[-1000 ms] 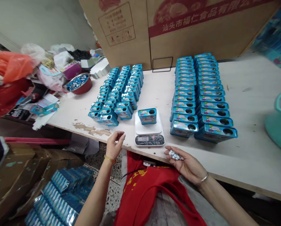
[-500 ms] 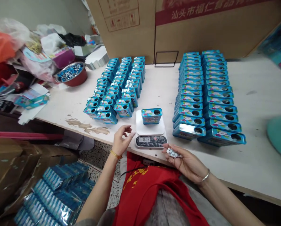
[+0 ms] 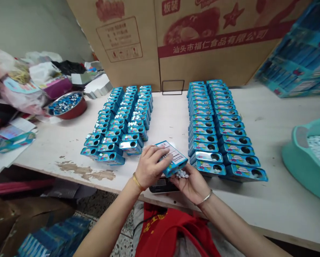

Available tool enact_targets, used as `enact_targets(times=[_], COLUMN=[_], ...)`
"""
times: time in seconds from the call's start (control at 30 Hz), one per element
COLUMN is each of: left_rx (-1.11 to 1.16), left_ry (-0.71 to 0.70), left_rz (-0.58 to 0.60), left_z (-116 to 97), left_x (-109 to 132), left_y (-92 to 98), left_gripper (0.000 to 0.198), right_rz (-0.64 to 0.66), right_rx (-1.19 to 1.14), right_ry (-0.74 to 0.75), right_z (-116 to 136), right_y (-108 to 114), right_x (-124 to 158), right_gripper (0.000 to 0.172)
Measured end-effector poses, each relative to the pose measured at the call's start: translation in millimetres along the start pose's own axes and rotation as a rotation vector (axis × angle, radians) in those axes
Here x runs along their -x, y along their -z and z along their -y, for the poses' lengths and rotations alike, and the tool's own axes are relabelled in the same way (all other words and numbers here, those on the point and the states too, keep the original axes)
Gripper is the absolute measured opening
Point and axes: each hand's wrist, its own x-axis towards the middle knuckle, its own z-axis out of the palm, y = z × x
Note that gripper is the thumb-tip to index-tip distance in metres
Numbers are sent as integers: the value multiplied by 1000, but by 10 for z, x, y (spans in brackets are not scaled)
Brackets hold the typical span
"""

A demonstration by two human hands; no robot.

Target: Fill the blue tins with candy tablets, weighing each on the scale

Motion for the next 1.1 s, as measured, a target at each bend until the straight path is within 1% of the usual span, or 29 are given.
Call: enact_targets(times=[0.07,0.13,0.23,0.37,0.43,0.47,0.53,0.67,0.73,0.8,0.87,0.97,1.03,1.1], left_rx=[-112,-94,-40,-173,-166,-127,20,430,572,684,774,821,843,872], left_ry=[-84,-76,-26,-48,-2,38,145,457,611,714,761,767,731,665], left_rz=[-14,-40,-59,-62,-65,-70,-96,-173,-189,-194,-194,-175,-133,-130], left_z=[-41,-54,-26,41,68,79,96,108,114,126,145,175,193,208], left_x=[7,26,67,121,150,166,195,231,235,234,229,222,226,248], left_y=[97,135,127,78,39,13,-50,-202,-277,-346,-399,-421,-386,-320], left_gripper=[29,30,30,28,28,29,32,35,36,41,45,48,54,65], right_rz=[-10,-13,-10,1,2,1,1,4,-10,-28,-42,-75,-103,-125], right_rx=[-32,-60,-86,-93,-89,-86,-75,-42,-17,5,22,39,39,37], right_ry=[-8,-26,-45,-51,-52,-53,-54,-43,-26,-9,0,-3,-19,-38], right_z=[-15,-35,-52,-36,-21,-14,-6,9,24,44,64,86,92,95], right_y=[-38,-87,-151,-174,-166,-161,-147,-90,-38,19,68,111,130,157], right_x=[-59,-109,-169,-220,-228,-226,-212,-141,-90,-34,21,97,142,183], right_gripper=[13,17,21,20,18,17,14,13,13,12,11,12,13,16])
